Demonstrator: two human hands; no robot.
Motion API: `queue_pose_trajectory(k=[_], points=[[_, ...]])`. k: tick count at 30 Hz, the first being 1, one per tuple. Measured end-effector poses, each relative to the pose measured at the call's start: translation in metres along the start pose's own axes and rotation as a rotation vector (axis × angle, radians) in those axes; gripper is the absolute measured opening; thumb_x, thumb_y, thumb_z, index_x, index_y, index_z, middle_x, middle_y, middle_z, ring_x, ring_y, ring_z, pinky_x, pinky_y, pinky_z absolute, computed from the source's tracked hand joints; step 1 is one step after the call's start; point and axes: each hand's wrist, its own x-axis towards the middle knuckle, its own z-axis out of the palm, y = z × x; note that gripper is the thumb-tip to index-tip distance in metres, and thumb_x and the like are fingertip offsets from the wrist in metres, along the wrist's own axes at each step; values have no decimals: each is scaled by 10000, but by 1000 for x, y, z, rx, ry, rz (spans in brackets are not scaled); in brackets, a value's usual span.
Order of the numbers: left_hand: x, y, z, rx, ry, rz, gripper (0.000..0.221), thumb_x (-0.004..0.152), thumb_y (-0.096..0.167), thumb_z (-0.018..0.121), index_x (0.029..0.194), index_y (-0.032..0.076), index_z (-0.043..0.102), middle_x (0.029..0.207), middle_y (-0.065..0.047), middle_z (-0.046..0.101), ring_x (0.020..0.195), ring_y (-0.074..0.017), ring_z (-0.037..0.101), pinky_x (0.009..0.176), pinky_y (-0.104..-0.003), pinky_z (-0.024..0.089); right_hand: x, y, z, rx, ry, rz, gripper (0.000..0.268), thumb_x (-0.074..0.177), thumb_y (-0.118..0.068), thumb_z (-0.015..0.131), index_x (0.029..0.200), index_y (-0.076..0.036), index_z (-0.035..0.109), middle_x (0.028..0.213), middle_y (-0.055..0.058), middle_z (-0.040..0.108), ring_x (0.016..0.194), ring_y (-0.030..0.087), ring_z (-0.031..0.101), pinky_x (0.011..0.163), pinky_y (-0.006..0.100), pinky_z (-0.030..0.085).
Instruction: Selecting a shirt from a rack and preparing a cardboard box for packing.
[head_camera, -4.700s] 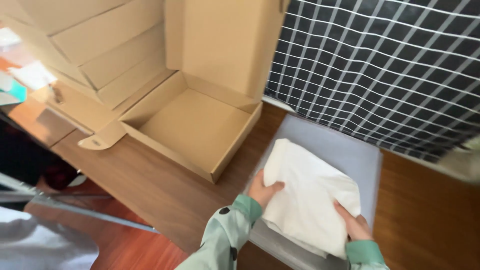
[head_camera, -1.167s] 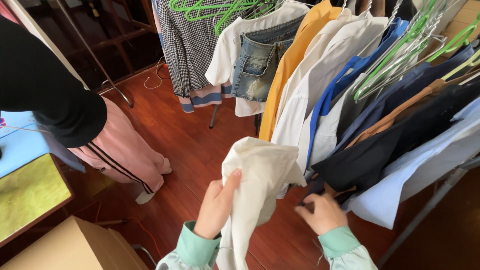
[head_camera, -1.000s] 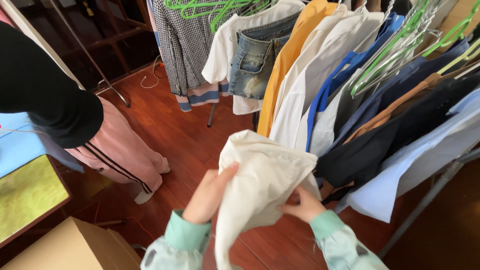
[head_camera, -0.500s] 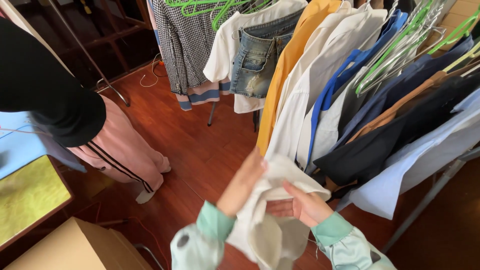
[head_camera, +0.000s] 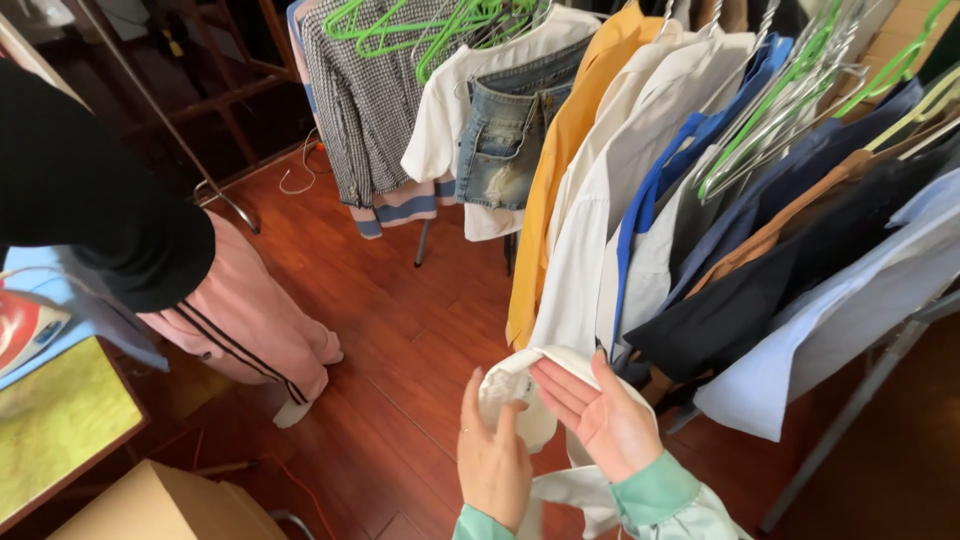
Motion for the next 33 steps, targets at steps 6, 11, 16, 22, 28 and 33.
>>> queue_pose_trajectory(k=[6,11,16,22,28,33], points=[[13,-84,36,297,40,-317,729,644,116,695,1326,373,682,1691,-172,349,1415,-469,494,973,-634,515,-16,-22,0,62,35,8,737,1076,-362,357,1539,198,480,1615,366,561,1501,414,533,1276,504,383],[75,-49,1,64,129,-349,558,737,122,693,1278,257,666,1541,-82,422,1241,-320,571,844,-560,541,-43,-53,9,23,55,80,742,1075,-360,358,1547,187,527,1601,370,601,1491,437,549,1271,515,380],[124,2,-26,-336,1,-587,543,890,352,545,1409,197,585,1298,-45,539,1001,-290,629,859,-452,513,-41,-83,-10,-55,27,93,765,1073,-391,335,1560,157,555,1599,323,634,1478,435,565,1255,534,384],[159,-16,-9,-287,356,-137,449,968,140,634,1410,56,635,1343,-120,711,1171,-309,696,899,-407,564,-12,-157,-64,-282,-428,21,812,963,-572,429,1604,-78,493,1404,385,753,1095,566,791,853,599,674],[176,21,-26,-177,329,-169,427,869,56,552,1260,112,712,952,-43,600,770,-251,569,657,-410,496,118,-250,-32,-93,-50,-784,597,958,-199,640,1510,-24,493,1550,193,610,1506,297,580,1277,423,456],[172,13,-20,-35,181,-167,349,883,99,556,1208,64,676,1008,-77,608,825,-288,588,672,-440,510,170,-285,3,-425,396,-710,888,1114,-391,560,1728,-138,-29,1825,36,-37,1676,291,71,1357,496,197]])
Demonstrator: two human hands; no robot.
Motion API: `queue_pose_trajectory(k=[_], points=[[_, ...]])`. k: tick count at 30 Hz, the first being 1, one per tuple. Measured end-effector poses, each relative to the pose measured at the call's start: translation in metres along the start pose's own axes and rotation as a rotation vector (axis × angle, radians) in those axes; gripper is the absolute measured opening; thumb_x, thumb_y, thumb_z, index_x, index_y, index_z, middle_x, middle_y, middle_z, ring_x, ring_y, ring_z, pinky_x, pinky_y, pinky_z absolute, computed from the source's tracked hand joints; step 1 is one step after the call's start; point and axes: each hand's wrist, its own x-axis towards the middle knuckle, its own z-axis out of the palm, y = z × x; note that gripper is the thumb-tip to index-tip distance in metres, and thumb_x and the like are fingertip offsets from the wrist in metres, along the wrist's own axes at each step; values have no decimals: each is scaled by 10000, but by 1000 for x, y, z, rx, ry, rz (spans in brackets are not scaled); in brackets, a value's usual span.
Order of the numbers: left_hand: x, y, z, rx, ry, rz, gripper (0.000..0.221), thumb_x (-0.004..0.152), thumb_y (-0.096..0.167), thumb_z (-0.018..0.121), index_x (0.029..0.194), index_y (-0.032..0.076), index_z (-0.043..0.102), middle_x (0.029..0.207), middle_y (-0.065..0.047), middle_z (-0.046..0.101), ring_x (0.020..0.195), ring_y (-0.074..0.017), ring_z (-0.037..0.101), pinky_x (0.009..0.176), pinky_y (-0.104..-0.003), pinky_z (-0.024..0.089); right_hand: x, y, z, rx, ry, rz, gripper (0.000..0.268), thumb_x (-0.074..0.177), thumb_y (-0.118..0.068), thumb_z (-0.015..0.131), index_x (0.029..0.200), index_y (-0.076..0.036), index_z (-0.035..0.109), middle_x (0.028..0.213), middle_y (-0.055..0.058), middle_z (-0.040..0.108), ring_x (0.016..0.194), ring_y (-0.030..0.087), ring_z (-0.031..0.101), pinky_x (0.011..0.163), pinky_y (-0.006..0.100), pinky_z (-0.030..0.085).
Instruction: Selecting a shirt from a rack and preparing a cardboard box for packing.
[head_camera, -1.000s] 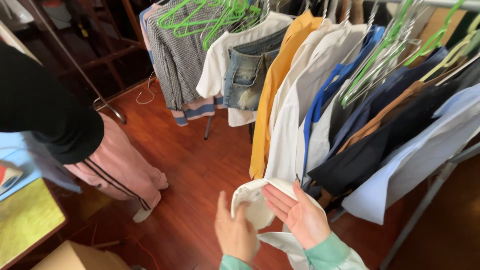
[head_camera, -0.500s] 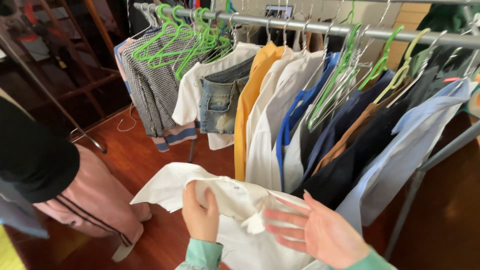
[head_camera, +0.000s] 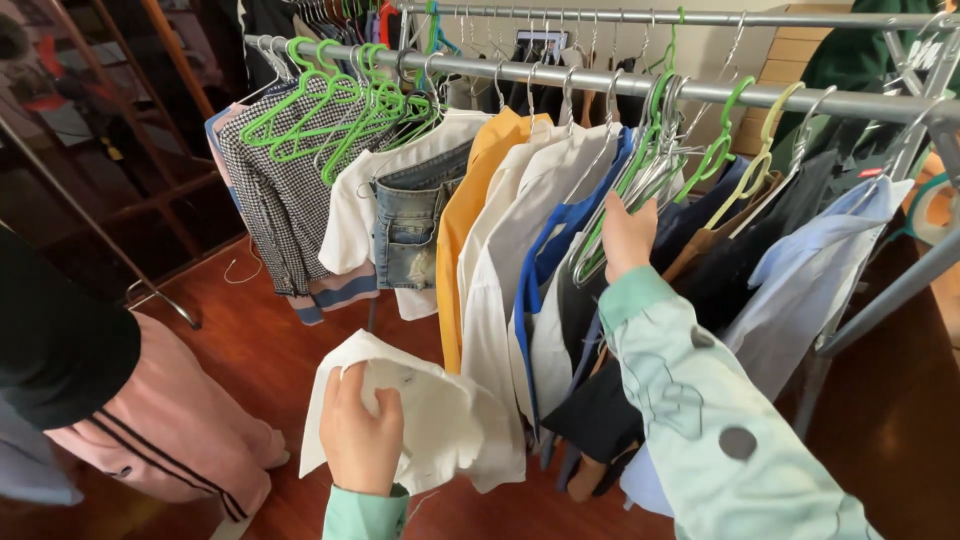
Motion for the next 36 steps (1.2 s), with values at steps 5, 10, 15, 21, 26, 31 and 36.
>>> queue_pose_trajectory(k=[5,10,15,21,26,31,36], points=[[-13,-13,-12,-12,55,16,251,879,60,559,1100,42,678,954,-68,588,766,-263,547,647,-412,490,67,40,2,-58,103,-120,632,1051,-332,598,1596,-111,366,1628,95,374,1424,300,449,1157,467,411],[-26,-23,-27,-1,115,-25,126,862,69,576,958,54,658,873,-26,564,762,-236,516,664,-386,460,95,65,-2,-88,168,-269,408,1019,-296,626,1380,-123,545,1385,95,557,1200,256,605,1017,408,480],[-34,-22,-30,-26,74,-82,320,828,79,588,1117,91,726,1059,-15,687,667,-244,553,617,-393,472,106,64,-8,-9,251,-410,269,1034,-207,505,1290,-134,539,1274,81,616,1129,234,629,981,402,509],[-48,-36,-12,-53,-19,-61,245,811,95,603,1039,85,694,904,-25,584,712,-244,530,642,-388,470,99,65,-21,101,251,-494,359,1052,-210,484,1400,-132,525,1455,87,580,1364,213,589,1136,366,456],[-56,-31,3,-86,-133,-7,181,811,102,593,974,98,672,828,-23,529,707,-241,511,610,-397,468,77,102,-41,83,319,-702,264,1100,-248,525,1314,-102,575,1289,84,652,1213,208,651,1093,353,485],[-63,-25,16,-88,-276,15,254,813,123,585,1038,116,703,830,-21,483,612,-241,439,555,-401,422,-5,142,-77,-38,281,-774,292,1138,-230,506,1389,-88,553,1394,133,661,1287,235,653,1138,358,471],[-66,-30,32,-76,-417,-3,439,806,52,547,1206,139,704,1043,-27,540,634,-247,473,564,-402,463,-115,162,-116,-107,140,-528,373,1120,-168,485,1464,-35,540,1401,140,699,1359,219,630,1206,343,434]])
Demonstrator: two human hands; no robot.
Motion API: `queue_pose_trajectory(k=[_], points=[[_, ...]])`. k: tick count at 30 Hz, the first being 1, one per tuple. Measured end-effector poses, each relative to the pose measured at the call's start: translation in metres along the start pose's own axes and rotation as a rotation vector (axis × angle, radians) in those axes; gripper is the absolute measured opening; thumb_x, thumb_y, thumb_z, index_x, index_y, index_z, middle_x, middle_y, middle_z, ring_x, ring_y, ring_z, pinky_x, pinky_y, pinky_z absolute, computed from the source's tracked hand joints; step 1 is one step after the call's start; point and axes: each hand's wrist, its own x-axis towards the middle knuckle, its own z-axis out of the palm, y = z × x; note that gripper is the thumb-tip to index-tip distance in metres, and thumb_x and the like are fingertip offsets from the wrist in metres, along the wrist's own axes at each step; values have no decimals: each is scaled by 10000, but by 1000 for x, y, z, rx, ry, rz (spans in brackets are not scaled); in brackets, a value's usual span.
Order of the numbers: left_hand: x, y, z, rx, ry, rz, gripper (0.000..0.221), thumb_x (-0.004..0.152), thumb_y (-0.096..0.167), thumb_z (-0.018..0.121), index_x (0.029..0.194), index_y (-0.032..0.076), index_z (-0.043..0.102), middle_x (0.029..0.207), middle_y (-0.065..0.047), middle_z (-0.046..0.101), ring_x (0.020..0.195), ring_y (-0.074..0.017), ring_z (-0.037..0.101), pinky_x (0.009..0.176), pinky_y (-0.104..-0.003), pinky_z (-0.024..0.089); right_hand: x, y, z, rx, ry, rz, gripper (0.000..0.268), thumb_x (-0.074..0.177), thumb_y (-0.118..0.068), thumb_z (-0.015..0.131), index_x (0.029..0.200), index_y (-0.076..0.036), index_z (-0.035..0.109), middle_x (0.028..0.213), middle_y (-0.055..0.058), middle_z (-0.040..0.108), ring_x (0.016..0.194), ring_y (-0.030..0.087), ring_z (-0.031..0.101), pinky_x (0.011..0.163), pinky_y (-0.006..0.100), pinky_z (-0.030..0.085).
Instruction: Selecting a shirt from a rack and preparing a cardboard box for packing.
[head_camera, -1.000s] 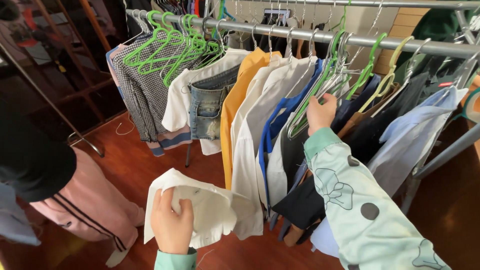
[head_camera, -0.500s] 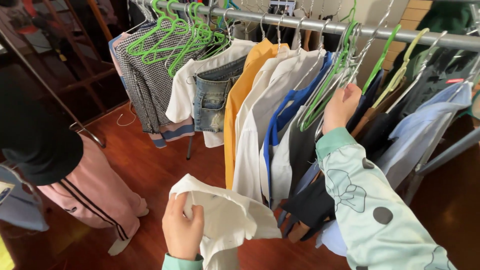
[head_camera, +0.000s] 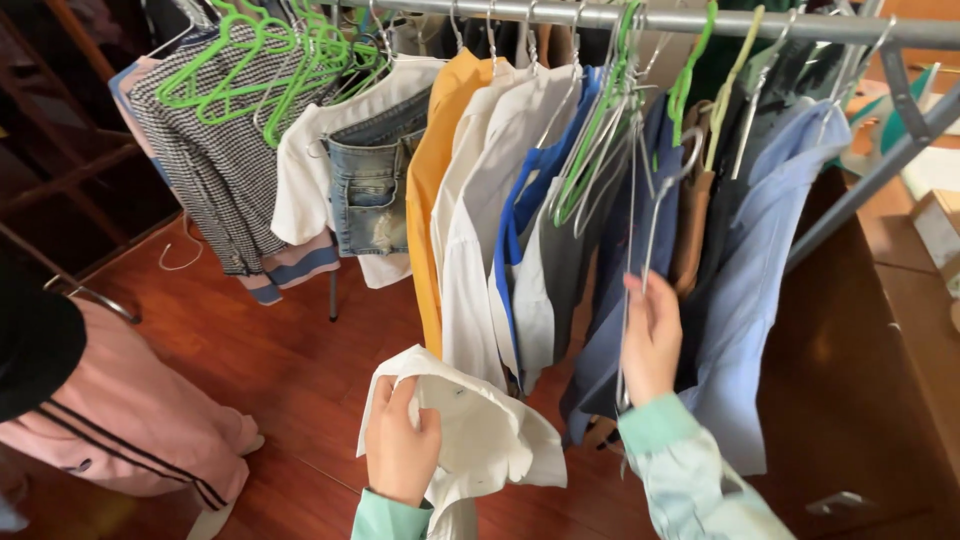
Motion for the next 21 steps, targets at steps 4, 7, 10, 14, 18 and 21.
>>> queue_pose_trajectory(k=[4,7,10,14,18,21], points=[[11,-13,12,22,-1,82,415,791,37,564,1171,126,706,1122,-43,536,606,-283,497,520,-442,449,-60,-45,-43,17,3,404,455,1083,-337,523,1488,-131,561,1382,4,744,1291,105,642,974,305,486],[22,-22,24,6,-49,88,488,799,36,571,1250,147,720,1148,-62,542,669,-309,563,556,-467,491,-92,-42,-86,28,-60,520,503,1061,-285,510,1522,-86,522,1321,170,772,1340,262,694,1189,505,488],[38,-38,36,63,-102,111,586,795,61,575,1353,176,715,1190,-80,519,793,-346,613,608,-497,528,-112,-23,-140,71,-81,778,478,1054,-159,546,1515,-39,581,1276,290,774,1319,342,690,1155,513,482],[58,-67,56,113,-171,46,668,795,64,553,1430,230,679,1210,-84,504,806,-380,631,713,-521,572,-130,33,-237,203,-278,846,551,991,17,570,1533,89,641,1061,470,789,1141,572,765,1091,658,558],[71,-87,66,180,-218,-37,698,810,40,524,1467,238,657,1249,-75,502,876,-346,633,754,-495,580,-149,85,-327,414,-419,782,552,934,58,635,1471,186,646,766,314,725,823,478,798,1017,840,600],[79,-96,65,206,-242,-50,688,829,20,534,1484,198,641,1268,-82,495,783,-338,640,721,-462,585,-160,121,-379,598,-505,756,598,900,137,661,1490,187,581,688,293,689,736,495,737,1027,894,513]])
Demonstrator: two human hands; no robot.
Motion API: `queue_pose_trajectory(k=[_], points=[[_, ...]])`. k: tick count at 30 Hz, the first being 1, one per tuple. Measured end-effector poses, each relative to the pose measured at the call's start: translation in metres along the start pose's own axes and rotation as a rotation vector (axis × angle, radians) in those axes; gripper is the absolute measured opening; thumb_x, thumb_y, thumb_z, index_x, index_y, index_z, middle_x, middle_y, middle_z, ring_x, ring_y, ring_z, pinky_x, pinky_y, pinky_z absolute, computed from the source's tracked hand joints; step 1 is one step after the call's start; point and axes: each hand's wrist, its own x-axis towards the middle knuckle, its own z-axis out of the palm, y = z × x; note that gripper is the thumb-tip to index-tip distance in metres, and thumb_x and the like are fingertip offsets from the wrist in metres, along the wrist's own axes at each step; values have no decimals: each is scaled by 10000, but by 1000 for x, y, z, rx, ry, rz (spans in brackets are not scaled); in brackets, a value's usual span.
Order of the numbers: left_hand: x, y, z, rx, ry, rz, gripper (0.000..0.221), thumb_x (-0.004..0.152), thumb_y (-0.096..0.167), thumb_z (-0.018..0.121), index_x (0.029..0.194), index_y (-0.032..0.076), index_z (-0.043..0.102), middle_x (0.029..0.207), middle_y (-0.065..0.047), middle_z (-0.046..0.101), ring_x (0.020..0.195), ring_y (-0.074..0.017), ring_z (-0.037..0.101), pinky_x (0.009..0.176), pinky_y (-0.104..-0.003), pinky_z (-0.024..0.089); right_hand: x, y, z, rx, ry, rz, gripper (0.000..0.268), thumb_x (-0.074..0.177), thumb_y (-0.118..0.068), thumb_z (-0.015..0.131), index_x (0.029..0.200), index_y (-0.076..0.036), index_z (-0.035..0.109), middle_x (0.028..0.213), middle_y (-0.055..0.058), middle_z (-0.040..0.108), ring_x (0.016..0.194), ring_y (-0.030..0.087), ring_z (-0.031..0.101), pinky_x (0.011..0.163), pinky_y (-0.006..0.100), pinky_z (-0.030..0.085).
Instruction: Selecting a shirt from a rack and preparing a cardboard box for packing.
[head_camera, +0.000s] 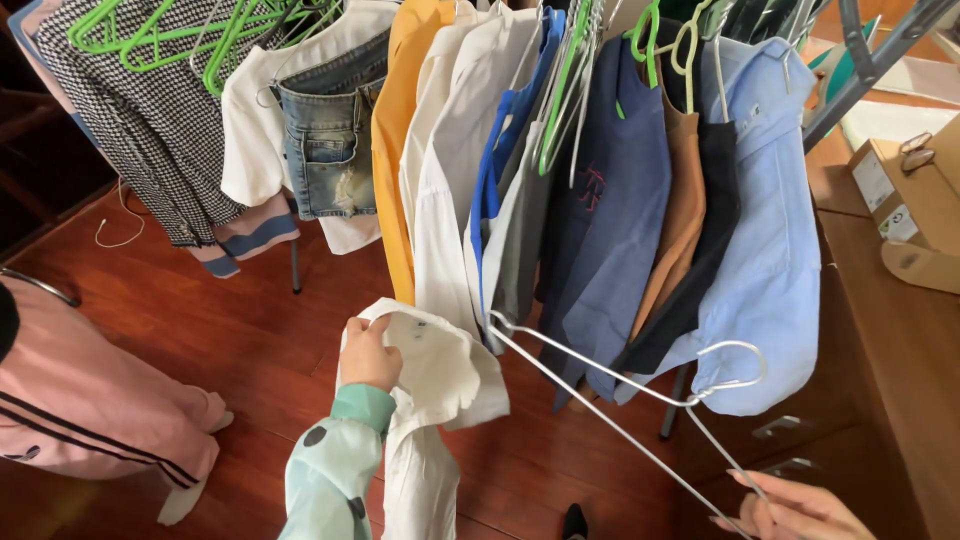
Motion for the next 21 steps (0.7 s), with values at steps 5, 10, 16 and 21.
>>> queue_pose_trajectory(k=[5,10,16,21], points=[[21,-3,5,21,23,65,679,784,33,539,1428,209,666,1275,-85,480,774,-388,649,782,-513,579,34,-22,62,-91,-158,-23,519,914,108,679,1422,207,649,660,283,654,668,416,691,974,842,617],[20,5,-7,38,110,176,576,793,50,606,1340,198,708,1206,-108,481,820,-432,662,777,-556,588,81,-37,144,-184,-222,89,458,909,101,662,1343,242,700,631,208,608,611,331,657,1046,802,623],[-3,14,-66,76,261,115,572,790,-72,512,1283,160,689,1148,-113,441,529,-426,536,547,-537,499,120,-28,166,-152,-346,81,441,952,-10,681,1322,229,704,679,195,640,688,329,674,1031,816,611],[-21,18,-108,119,256,77,633,813,-73,491,1359,177,692,1131,-115,441,533,-416,557,520,-539,530,162,-4,153,16,-522,93,579,941,44,729,1480,181,568,758,240,642,776,380,658,1082,880,461]])
